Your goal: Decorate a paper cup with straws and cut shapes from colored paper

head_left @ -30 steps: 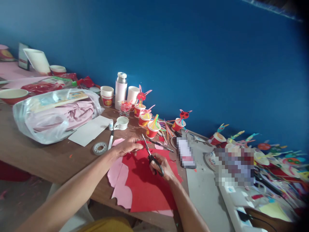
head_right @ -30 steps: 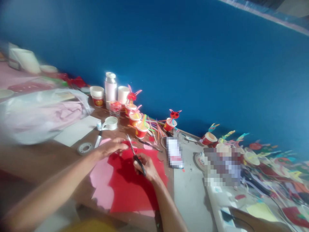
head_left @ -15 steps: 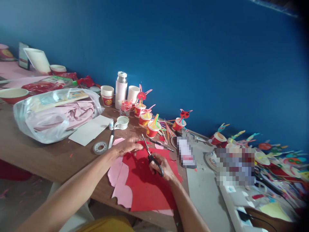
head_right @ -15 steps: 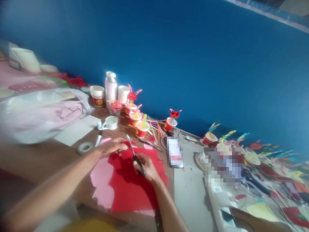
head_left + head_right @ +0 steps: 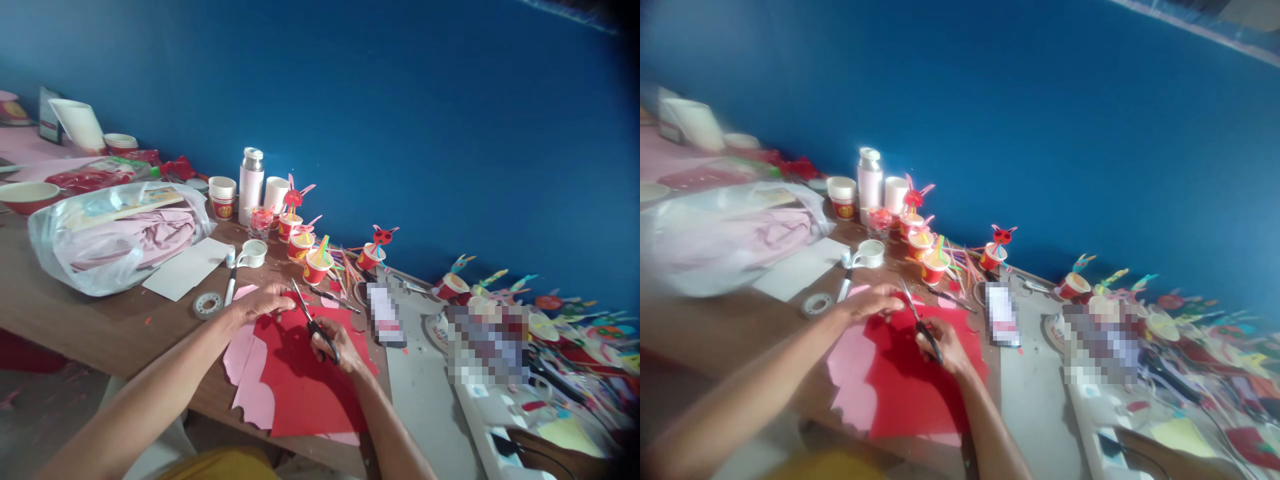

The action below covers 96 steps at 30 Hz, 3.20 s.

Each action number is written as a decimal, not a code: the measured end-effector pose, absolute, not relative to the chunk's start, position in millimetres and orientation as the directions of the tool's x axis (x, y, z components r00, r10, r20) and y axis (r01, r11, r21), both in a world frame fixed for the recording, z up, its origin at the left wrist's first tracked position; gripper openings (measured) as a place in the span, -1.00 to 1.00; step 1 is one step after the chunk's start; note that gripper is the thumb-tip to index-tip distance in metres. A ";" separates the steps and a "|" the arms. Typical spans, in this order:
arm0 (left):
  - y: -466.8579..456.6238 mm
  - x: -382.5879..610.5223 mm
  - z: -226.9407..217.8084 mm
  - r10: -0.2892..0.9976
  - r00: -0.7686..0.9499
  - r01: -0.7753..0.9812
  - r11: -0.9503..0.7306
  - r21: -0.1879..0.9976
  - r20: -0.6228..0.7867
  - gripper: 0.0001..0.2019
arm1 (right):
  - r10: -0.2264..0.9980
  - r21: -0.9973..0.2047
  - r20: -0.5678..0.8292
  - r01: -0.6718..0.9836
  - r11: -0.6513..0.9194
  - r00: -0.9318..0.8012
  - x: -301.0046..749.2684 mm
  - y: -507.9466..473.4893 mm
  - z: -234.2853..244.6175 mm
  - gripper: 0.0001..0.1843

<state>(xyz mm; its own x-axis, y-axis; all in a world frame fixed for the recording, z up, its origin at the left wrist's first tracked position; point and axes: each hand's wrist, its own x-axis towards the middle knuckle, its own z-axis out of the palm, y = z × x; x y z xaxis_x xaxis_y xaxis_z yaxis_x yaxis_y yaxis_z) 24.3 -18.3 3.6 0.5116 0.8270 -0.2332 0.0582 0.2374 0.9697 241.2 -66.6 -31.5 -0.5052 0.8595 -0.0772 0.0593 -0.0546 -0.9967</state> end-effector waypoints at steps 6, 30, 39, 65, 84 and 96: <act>-18.6 23.4 3.4 0.822 0.517 0.051 0.249 0.967 -0.239 -0.90 | 0.855 -0.995 -0.096 0.071 -0.069 -0.510 242.1 -66.7 -31.2 -0.59; -18.9 23.7 3.1 0.809 0.530 0.028 0.280 0.960 -0.252 -0.91 | 0.854 -0.993 -0.108 0.094 -0.070 -0.508 241.5 -67.9 -30.2 -0.63; -24.1 30.0 8.8 0.837 0.478 -0.023 0.316 0.948 -0.267 -0.84 | 0.886 -0.998 -0.064 0.051 -0.045 -0.460 239.2 -65.8 -31.3 -0.57; -28.5 38.1 10.7 0.888 0.394 -0.059 0.282 0.958 -0.237 -0.89 | 0.895 -0.999 -0.047 0.008 -0.048 -0.443 231.5 -68.8 -31.5 -0.56; -29.0 34.8 15.8 0.858 0.415 -0.069 0.362 0.930 -0.303 -0.97 | 0.876 -0.999 -0.053 0.022 -0.048 -0.480 238.1 -67.1 -34.7 -0.58; -25.2 30.4 9.1 0.841 0.441 -0.041 0.368 0.929 -0.314 -0.92 | 0.892 -0.995 -0.091 0.006 -0.099 -0.443 232.3 -69.6 -35.5 -0.55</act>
<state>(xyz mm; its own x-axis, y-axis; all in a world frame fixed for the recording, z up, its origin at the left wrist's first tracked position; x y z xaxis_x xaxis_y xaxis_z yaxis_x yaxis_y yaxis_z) 30.4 -25.2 9.1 0.4405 0.8411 -0.3138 -0.0413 0.3682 0.9288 232.3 -69.6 -35.5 -0.4432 0.8918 -0.0913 0.0060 -0.0989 -0.9951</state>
